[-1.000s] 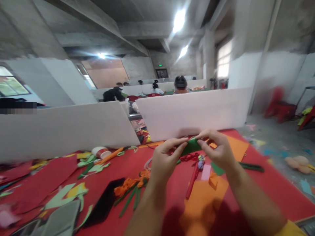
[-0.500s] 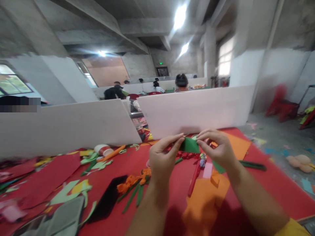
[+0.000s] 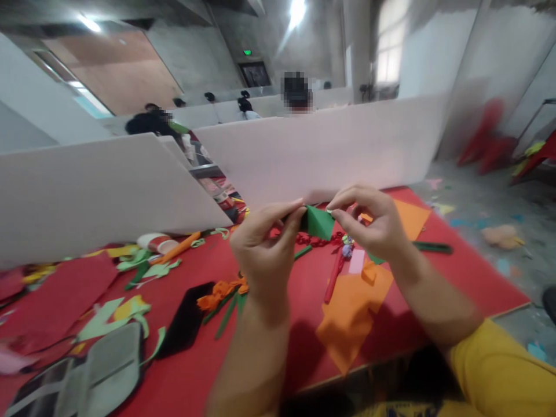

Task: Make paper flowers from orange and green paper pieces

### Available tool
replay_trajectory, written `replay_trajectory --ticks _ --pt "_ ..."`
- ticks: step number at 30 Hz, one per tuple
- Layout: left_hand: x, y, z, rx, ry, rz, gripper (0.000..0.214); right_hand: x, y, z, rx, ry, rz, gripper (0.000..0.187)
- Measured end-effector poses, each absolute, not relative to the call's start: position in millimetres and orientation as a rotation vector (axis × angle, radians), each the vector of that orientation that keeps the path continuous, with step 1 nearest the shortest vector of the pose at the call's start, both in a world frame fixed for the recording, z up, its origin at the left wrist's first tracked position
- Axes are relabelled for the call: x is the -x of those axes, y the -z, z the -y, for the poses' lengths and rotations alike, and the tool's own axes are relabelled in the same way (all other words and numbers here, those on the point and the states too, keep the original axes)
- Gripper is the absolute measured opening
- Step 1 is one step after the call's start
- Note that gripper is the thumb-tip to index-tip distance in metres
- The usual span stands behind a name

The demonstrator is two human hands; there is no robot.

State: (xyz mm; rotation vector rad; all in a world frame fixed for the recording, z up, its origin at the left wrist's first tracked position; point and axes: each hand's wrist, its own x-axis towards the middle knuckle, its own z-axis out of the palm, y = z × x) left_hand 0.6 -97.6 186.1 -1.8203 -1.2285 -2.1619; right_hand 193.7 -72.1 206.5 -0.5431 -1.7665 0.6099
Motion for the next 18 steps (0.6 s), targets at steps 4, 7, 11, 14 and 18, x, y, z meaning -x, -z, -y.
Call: replay_trajectory --ticks 4,7,11,14,18 --pt "-1 -185 97 1.829 2.16 1.23 0.01 -194 -207 70 0.521 -0.587 1.798 0.007" --pt "0 -183 97 1.823 2.166 1.235 0.009 -195 -206 69 0.51 -0.626 1.804 0.007" --pt "2 -178 95 1.798 2.203 1.222 0.011 -193 -202 67 0.446 -0.756 1.791 0.003" --pt "4 -174 92 1.851 2.291 1.193 0.01 -192 -199 64 0.404 -0.819 1.795 0.006" --pt "6 -172 88 2.007 2.361 1.099 0.013 -189 -194 61 0.37 -0.825 1.795 0.018"
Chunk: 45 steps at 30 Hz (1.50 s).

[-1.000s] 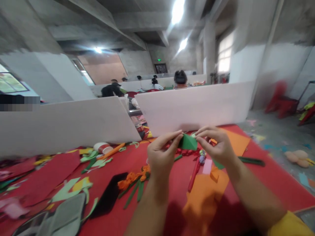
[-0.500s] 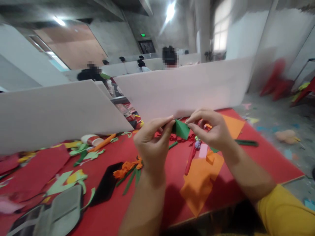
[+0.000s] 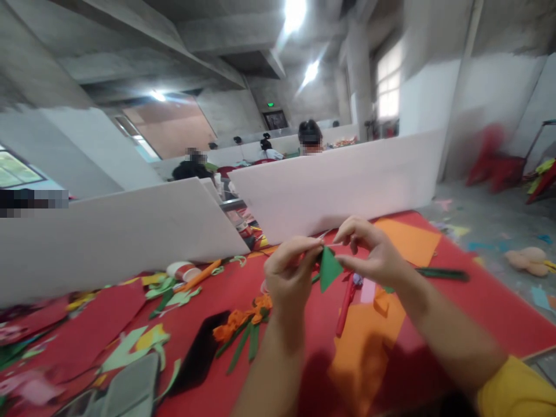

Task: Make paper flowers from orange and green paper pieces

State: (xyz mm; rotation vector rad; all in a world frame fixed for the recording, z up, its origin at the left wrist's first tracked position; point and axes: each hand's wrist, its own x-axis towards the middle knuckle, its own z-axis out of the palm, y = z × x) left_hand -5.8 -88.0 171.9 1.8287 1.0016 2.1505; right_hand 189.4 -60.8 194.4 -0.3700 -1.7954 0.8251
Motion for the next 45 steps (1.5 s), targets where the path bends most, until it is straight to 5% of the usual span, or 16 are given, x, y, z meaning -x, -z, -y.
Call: replay_trajectory --ticks 8,20,30,34,45 --pt "5 -168 84 -1.899 -2.17 -0.934 0.007 -192 -191 59 0.227 -1.245 1.698 0.022" --pt "6 -168 85 -1.994 -2.209 -0.905 0.007 -195 -196 52 0.358 -0.87 1.757 0.008" --pt "8 -168 84 -2.157 -2.339 -0.898 0.008 -182 -185 55 0.423 -1.465 1.551 0.054" --pt "10 -169 83 -2.264 -2.487 -0.93 0.011 -181 -185 51 0.353 -1.793 1.496 0.056" --pt "13 -178 86 -2.682 -2.544 -0.945 0.022 -175 -178 42 0.269 -1.997 1.217 0.067"
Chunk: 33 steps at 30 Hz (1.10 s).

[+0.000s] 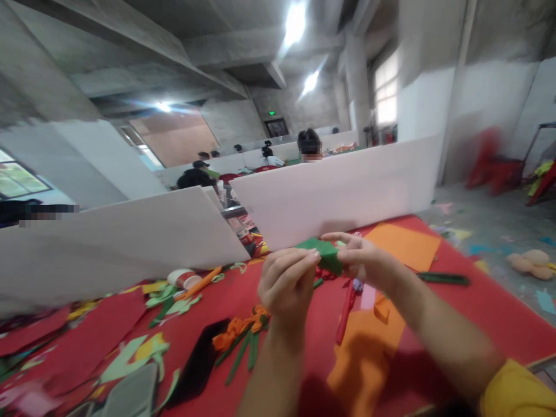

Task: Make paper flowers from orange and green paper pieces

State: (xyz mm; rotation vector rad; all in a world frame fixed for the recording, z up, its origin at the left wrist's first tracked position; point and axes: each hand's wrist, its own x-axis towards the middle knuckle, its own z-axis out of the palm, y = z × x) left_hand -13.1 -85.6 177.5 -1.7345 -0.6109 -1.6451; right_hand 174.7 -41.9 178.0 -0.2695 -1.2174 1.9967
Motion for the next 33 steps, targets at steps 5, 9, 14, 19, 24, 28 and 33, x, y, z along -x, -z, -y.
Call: replay_trajectory --ticks 5,9,14,19,24,28,33 --pt "11 -177 85 1.86 1.724 0.72 0.017 -173 -178 43 0.224 -1.782 1.193 0.061" --pt "8 -175 82 1.916 1.874 0.992 0.012 -175 -182 46 0.25 -1.433 1.281 0.041" --pt "3 -170 76 1.841 2.327 1.176 0.046 -181 -185 52 0.379 -0.973 1.371 0.025" --pt "1 -170 79 1.941 2.576 1.253 0.049 -184 -189 51 0.396 -0.999 1.462 0.017" --pt "0 -164 77 2.031 2.715 1.293 0.036 -180 -187 47 0.326 -1.31 1.382 0.028" --pt "-1 -158 73 2.056 2.877 1.332 0.041 -174 -180 43 0.322 -1.496 1.278 0.038" --pt "-4 -159 72 2.075 2.925 1.358 0.044 -171 -180 43 0.35 -1.543 1.296 0.042"
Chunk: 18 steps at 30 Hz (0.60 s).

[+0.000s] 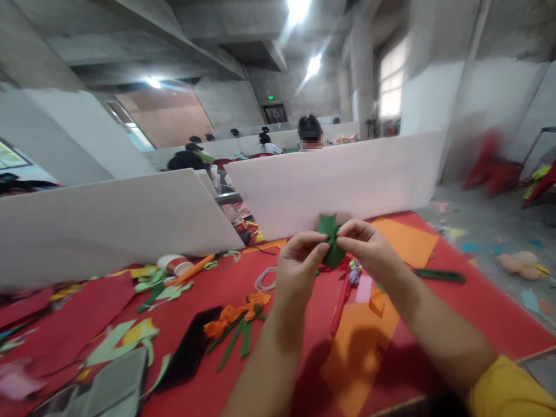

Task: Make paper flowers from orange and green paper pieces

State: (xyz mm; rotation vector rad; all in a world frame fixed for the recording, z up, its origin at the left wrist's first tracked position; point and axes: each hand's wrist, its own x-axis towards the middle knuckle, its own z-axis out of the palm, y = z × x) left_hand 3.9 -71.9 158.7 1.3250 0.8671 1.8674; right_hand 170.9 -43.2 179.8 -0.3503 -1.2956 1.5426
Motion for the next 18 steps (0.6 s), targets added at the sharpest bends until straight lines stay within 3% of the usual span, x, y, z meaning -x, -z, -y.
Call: replay_trajectory --ticks 18 --pt "-13 -168 74 -1.468 -1.971 -0.902 0.037 -171 -183 56 0.514 -0.854 1.553 0.006"
